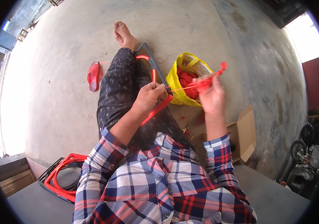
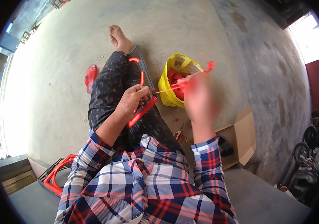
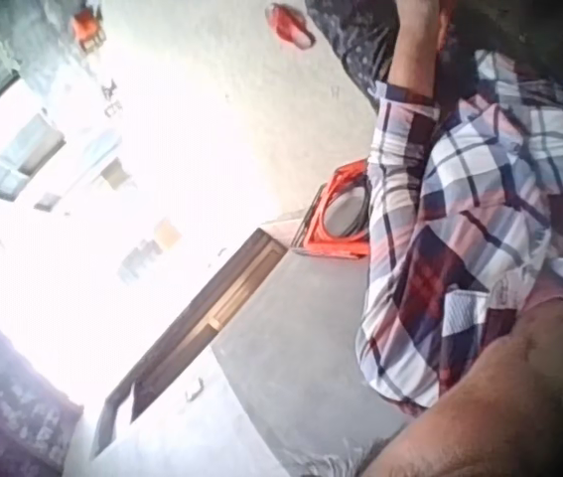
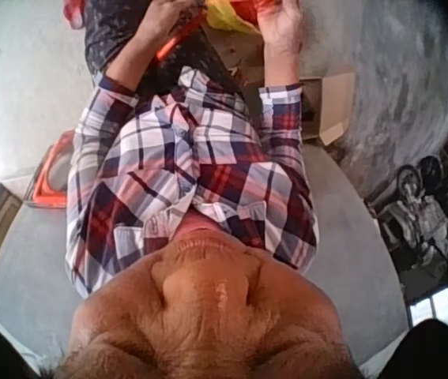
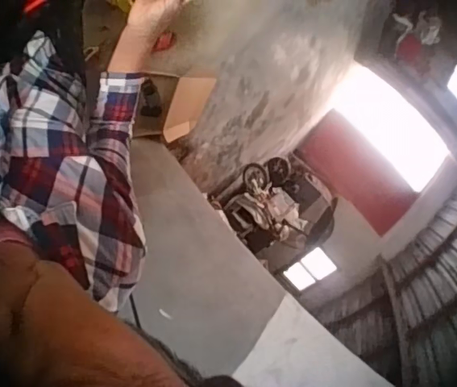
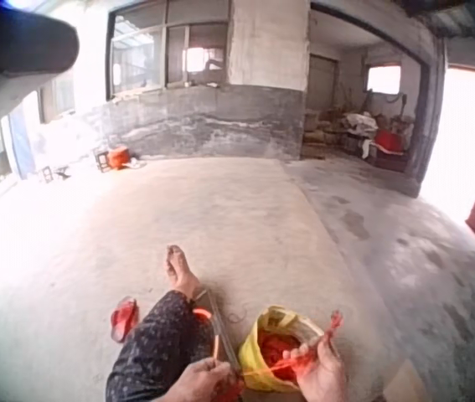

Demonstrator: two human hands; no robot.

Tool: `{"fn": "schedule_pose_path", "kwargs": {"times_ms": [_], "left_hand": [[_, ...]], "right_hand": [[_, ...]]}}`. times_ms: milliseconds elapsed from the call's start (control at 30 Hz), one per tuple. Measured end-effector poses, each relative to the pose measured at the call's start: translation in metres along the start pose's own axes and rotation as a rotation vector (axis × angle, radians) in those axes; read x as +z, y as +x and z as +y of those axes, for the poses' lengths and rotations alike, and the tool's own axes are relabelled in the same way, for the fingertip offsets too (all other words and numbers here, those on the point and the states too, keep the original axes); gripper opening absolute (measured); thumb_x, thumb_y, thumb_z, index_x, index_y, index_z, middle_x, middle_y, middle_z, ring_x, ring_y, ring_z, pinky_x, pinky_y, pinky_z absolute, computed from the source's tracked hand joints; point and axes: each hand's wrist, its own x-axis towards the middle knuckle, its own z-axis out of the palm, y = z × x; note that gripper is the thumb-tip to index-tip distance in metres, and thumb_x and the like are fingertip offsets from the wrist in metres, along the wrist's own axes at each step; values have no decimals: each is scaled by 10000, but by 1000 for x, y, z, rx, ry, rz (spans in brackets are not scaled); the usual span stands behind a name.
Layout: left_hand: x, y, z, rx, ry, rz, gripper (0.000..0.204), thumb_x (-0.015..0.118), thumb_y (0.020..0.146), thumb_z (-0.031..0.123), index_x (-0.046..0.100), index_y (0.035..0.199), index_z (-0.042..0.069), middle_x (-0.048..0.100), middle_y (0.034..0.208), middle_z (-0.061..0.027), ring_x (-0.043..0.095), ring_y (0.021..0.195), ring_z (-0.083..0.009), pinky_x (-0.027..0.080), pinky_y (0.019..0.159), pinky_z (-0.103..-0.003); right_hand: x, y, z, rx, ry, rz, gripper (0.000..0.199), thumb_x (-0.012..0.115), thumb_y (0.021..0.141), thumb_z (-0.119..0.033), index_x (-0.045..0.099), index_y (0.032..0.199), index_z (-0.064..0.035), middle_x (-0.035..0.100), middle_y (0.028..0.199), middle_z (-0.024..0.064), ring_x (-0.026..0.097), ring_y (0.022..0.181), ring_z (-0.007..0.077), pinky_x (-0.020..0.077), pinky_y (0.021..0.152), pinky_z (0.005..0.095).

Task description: The person sits on the floor and wraps a red cord around a black cable using a rectangular metal frame as a guide. They pull the cord from a yellow bag and repeatedly loop it around the cable, securing it in place.

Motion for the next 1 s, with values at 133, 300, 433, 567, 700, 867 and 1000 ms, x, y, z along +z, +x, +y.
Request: {"fn": "schedule_pose_path", "kwargs": {"times_ms": [133, 300, 433, 567, 700, 867, 1000], "left_hand": [[13, -8, 16, -275, -322, -73, 372, 394, 1059, 389, 532, 950, 61, 662, 781, -151, 673, 689, -256, 517, 628, -310], [12, -4, 8, -334, -435, -38, 434, 362, 1060, 428, 489, 921, 37, 647, 762, -226, 686, 707, -320, 564, 645, -389], [12, -10, 6, -348, -449, -17, 436, 343, 1064, 414, 488, 924, 27, 639, 744, -234, 675, 690, -328, 561, 647, -383], [5, -15, 7, -160, -257, -46, 317, 487, 1033, 331, 540, 947, 31, 649, 807, -116, 643, 739, -200, 524, 702, -296], [8, -35, 2, 113, 35, -78, 144, 659, 947, 155, 620, 1030, 44, 644, 900, -2, 587, 807, -89, 477, 751, -234], [26, -74, 22, -57, -282, -393, 197, 705, 906, 56, 668, 1098, 37, 661, 806, 11, 567, 650, -63, 488, 612, -222], [-5, -66, 18, 55, -140, -345, 152, 669, 910, -12, 661, 1060, 9, 655, 832, 4, 577, 709, -54, 498, 668, -217]], "right_hand": [[-22, -23, -57, 36, 79, -56, 193, 530, 1030, -271, 564, 963, -94, 526, 707, -2, 479, 583, 117, 417, 590, 323], [-20, -103, -69, 275, -301, 127, 196, 517, 1034, -258, 533, 907, -109, 441, 650, -42, 372, 509, 80, 304, 485, 269], [-87, -111, -79, 97, -26, 262, 200, 507, 1038, -255, 571, 924, -104, 454, 642, -44, 364, 495, 85, 301, 496, 259], [-90, -92, -66, 54, 51, 192, 256, 497, 1041, -279, 605, 904, -92, 503, 679, -17, 417, 547, 103, 346, 535, 271], [-5, -87, -11, 306, -3, 70, 289, 536, 1008, -319, 587, 892, -59, 560, 764, 60, 546, 684, 174, 477, 643, 324], [31, -98, 33, 663, -112, -61, 392, 541, 1013, -340, 568, 762, -40, 567, 696, 72, 568, 614, 175, 506, 620, 310], [21, -87, 28, 737, -91, -270, 395, 544, 1018, -347, 537, 738, -69, 534, 651, 53, 464, 520, 111, 378, 464, 267]]}}
